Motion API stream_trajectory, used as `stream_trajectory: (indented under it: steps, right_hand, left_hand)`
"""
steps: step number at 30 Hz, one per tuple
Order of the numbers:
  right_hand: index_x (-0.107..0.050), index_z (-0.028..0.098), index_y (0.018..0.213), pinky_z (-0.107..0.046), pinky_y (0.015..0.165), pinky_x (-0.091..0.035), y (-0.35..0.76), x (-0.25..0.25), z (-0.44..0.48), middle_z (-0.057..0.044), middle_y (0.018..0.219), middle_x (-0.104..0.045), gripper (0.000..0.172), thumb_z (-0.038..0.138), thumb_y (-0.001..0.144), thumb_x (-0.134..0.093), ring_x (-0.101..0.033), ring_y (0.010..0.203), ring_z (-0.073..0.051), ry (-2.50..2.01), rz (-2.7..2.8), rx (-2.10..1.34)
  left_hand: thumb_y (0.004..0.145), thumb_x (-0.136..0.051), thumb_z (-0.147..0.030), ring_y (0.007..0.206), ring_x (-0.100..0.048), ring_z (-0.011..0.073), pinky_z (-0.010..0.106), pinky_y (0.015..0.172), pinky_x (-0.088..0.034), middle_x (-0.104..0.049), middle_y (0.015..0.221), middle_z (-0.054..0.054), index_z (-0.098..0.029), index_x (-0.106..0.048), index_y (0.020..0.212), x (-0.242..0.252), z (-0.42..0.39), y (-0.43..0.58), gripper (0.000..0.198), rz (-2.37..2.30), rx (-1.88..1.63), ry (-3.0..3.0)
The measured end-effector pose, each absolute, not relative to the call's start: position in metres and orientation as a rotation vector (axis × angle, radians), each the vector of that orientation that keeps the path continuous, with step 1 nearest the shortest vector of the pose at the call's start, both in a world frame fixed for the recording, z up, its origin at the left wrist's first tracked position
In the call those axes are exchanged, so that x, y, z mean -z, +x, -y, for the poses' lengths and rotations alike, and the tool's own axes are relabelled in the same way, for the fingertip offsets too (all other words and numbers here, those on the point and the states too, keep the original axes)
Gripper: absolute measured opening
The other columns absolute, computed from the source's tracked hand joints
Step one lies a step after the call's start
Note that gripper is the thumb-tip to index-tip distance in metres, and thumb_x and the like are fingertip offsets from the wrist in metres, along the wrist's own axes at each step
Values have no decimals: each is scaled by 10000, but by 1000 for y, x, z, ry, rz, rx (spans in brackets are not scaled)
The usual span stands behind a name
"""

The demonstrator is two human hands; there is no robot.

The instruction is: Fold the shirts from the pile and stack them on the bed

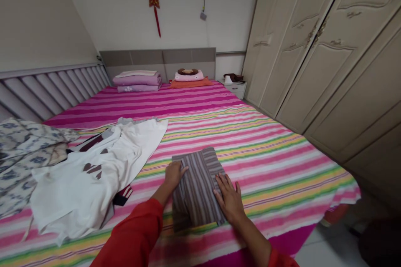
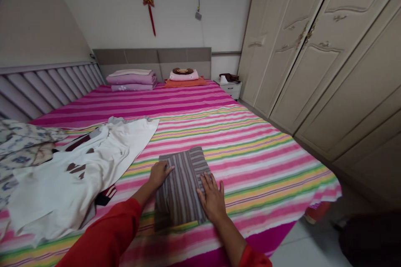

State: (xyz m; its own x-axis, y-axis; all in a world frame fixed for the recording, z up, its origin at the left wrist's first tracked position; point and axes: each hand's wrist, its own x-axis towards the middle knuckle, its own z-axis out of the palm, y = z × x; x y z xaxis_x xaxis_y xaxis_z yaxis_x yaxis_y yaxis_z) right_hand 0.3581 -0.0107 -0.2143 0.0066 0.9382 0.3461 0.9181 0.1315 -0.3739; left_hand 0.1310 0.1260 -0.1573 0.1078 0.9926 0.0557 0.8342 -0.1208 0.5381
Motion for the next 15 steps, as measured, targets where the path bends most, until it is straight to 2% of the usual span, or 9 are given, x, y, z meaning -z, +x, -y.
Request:
stream_trajectory:
  steps: [2,4,6,8,11,13,15]
  right_hand:
    - [-444,288,1442,-595,1114,-271,362,224,11,-63,1482,-478,493,407,964,-414,-361,1409,-282,-1821,1892,-87]
    - [-427,290,1454,-586,1125,-265,362,230,12,-53,1495,-462,503,409,965,-413,-343,1419,-280,-1837,1881,-91]
    - [-411,291,1464,-580,1131,-261,361,231,13,-42,1501,-452,511,408,966,-410,-333,1424,-282,-1841,1873,-76]
    - [-401,291,1470,-576,1135,-257,359,231,14,-36,1506,-445,519,405,964,-417,-327,1426,-282,-1843,1866,-57]
    - [-405,282,1469,-582,1138,-250,358,232,14,-44,1502,-451,523,397,960,-430,-327,1426,-286,-1842,1870,-30]
    - [-434,266,1455,-589,1138,-250,358,233,14,-63,1487,-470,517,399,955,-438,-334,1422,-294,-1837,1874,-16]
    - [-452,259,1444,-595,1136,-254,359,236,15,-77,1478,-481,513,404,951,-444,-333,1422,-301,-1824,1870,-10]
  left_hand:
    - [797,-655,-437,949,-622,275,379,907,-408,-683,788,79,-208,-551,603,157,-130,128,318,-1778,-502,2044]
    - [822,-618,-450,975,-613,304,430,933,-390,-679,784,95,-206,-548,596,150,-135,126,339,-1809,-471,2043]
    - [865,-547,-422,1078,-573,350,508,983,-345,-689,908,146,-195,-610,706,141,-138,133,284,-1852,-497,2035]
    - [899,-475,-383,1189,-521,340,514,1050,-295,-672,1104,164,-196,-657,884,135,-135,154,261,-1815,-554,2070]
    - [892,-485,-382,1306,-455,268,429,1154,-205,-620,1308,90,-262,-674,1047,141,-120,204,273,-1263,-701,2106]
    - [848,-557,-405,1373,-390,278,448,1197,-77,-607,1344,69,-288,-684,1079,157,-110,237,288,-844,-758,1978]
    - [802,-617,-433,1417,-326,309,491,1193,49,-605,1350,75,-289,-689,1084,175,-110,257,324,-700,-743,1882]
